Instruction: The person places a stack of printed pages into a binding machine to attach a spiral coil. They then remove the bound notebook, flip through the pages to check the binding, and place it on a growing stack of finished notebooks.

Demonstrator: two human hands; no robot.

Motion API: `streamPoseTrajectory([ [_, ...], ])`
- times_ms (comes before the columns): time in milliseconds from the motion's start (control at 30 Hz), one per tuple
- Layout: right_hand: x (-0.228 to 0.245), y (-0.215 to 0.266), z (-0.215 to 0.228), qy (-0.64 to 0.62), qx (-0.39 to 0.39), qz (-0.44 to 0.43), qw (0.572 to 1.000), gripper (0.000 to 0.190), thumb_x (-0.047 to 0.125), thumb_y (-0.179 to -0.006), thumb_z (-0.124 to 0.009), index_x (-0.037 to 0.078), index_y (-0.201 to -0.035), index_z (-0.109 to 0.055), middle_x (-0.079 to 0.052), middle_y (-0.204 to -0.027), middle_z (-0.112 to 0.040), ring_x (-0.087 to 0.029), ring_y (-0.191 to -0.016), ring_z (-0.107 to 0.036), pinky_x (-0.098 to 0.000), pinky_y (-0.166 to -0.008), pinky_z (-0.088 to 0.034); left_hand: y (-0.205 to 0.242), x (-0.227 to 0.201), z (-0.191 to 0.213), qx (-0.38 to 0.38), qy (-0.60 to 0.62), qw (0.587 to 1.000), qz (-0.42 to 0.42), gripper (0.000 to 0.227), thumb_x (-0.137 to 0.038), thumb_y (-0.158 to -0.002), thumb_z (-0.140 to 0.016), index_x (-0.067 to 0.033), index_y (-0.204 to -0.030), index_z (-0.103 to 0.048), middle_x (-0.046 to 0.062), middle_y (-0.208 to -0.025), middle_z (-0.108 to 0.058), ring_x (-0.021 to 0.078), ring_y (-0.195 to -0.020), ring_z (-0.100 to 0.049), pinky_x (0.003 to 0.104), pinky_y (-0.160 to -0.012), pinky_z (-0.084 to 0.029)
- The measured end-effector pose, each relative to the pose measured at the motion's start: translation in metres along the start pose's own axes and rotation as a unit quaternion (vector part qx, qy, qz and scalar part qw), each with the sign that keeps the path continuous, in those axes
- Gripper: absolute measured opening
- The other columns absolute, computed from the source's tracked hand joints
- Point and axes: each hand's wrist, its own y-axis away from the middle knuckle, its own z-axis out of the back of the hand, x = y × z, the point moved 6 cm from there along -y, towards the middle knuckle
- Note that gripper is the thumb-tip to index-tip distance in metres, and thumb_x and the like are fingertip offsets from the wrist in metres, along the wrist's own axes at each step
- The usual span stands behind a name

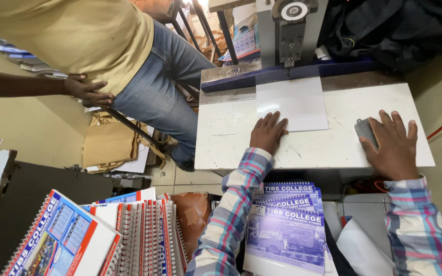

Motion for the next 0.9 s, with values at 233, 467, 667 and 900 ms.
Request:
streamPoseTrajectory([
  [233,0.082,0.051,0.021,-0.168,-0.049,0.075,0.982,0.062,0.044,-0.103,-0.056,0.013,-0.157,-0.053,-0.011,-0.176,-0.040,-0.038,-0.170,-0.023,-0.0638,-0.137,-0.008,-0.065,0.002,0.050,-0.129,-0.119,0.984,-0.036,0.007,-0.007,-0.101,-0.071,-0.0055,-0.108,-0.068,0.014,-0.101,-0.077,0.0276,-0.089,-0.075,0.042,-0.083,-0.063],
  [467,0.164,0.057,0.107,-0.055,-0.221,0.258,0.939,0.098,0.025,-0.099,-0.083,0.020,-0.175,-0.023,-0.024,-0.181,-0.016,-0.045,-0.168,-0.007,-0.0630,-0.135,-0.003,-0.061,0.021,0.171,-0.055,-0.008,0.957,0.284,0.037,-0.045,-0.110,-0.047,-0.0153,-0.097,-0.064,0.017,-0.083,-0.077,0.0507,-0.075,-0.070,0.062,-0.064,-0.047],
  [667,0.205,0.107,0.231,-0.082,-0.375,0.376,0.843,0.018,0.003,-0.101,-0.074,0.014,-0.113,-0.080,-0.016,-0.119,-0.076,-0.040,-0.132,-0.054,-0.0536,-0.131,-0.017,0.017,-0.014,0.145,0.175,0.062,0.968,0.170,0.037,-0.022,-0.107,-0.039,-0.0108,-0.119,-0.072,0.018,-0.118,-0.078,0.0371,-0.088,-0.075,0.050,-0.070,-0.059],
  [900,0.209,0.124,0.263,-0.227,-0.127,0.314,0.913,0.058,0.030,-0.086,-0.082,0.008,-0.138,-0.073,-0.009,-0.126,-0.078,-0.027,-0.114,-0.070,-0.0429,-0.104,-0.048,0.129,-0.129,0.338,-0.113,0.127,0.980,0.108,0.037,-0.028,-0.113,-0.052,-0.0020,-0.121,-0.076,0.016,-0.114,-0.083,0.0300,-0.096,-0.082,0.040,-0.079,-0.067],
])
